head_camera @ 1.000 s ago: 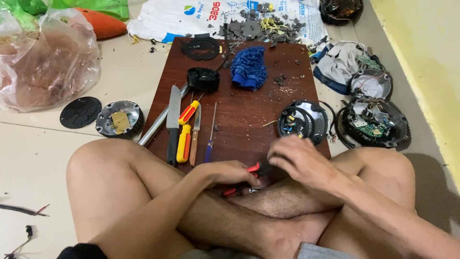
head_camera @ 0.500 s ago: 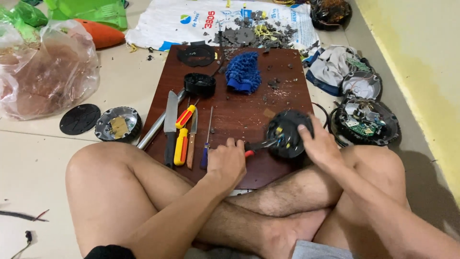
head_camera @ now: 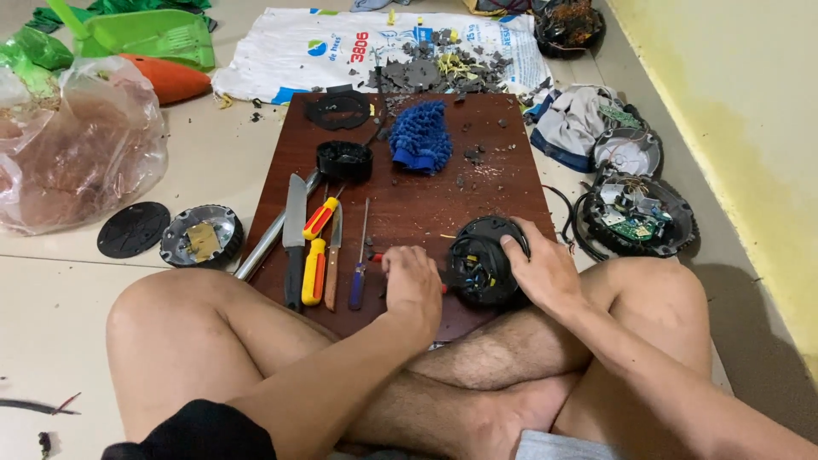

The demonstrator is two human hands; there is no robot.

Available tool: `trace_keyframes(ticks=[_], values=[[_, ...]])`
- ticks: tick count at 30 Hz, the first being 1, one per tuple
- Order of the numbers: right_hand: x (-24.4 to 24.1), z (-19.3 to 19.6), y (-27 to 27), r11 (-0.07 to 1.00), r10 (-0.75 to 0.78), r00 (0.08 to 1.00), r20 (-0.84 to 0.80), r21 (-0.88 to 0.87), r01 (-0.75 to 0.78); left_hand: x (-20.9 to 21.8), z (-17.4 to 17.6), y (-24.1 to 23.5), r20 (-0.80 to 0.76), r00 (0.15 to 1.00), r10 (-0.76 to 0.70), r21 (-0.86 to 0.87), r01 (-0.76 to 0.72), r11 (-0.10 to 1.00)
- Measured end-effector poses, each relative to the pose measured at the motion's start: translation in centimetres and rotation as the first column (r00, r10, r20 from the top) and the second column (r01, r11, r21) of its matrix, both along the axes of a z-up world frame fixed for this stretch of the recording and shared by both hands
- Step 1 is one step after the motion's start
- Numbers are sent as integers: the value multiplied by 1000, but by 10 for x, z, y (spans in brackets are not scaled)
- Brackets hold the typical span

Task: The person sits on the floor and uses a screwdriver to unscrew and remove the casing of a black circular electronic device. They then use pliers to pull out wires and a knife to scrape the inside of the device.

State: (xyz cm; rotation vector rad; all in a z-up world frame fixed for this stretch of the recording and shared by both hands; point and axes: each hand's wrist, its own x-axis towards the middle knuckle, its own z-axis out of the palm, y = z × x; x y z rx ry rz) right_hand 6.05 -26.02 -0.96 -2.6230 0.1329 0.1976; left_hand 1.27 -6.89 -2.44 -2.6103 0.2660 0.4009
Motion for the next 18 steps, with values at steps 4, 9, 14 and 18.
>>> trace_keyframes(ticks=[4,9,14,18], values=[[1,-5,-3,1000,-12,1000,5,12,12,-16,43,-6,-168,971,-169,152,195,969],[-9,10,5,999,33,999,6,10,-33,19,-16,-1,-221,975,21,-220,-71,973],[-17,21,14,996,79,997,-1,-32,-79,16,7,12,-515,854,67,-412,-315,855],[-8,1,5,997,80,997,23,-23,-79,22,-24,25,-974,226,-33,-225,-974,-24]])
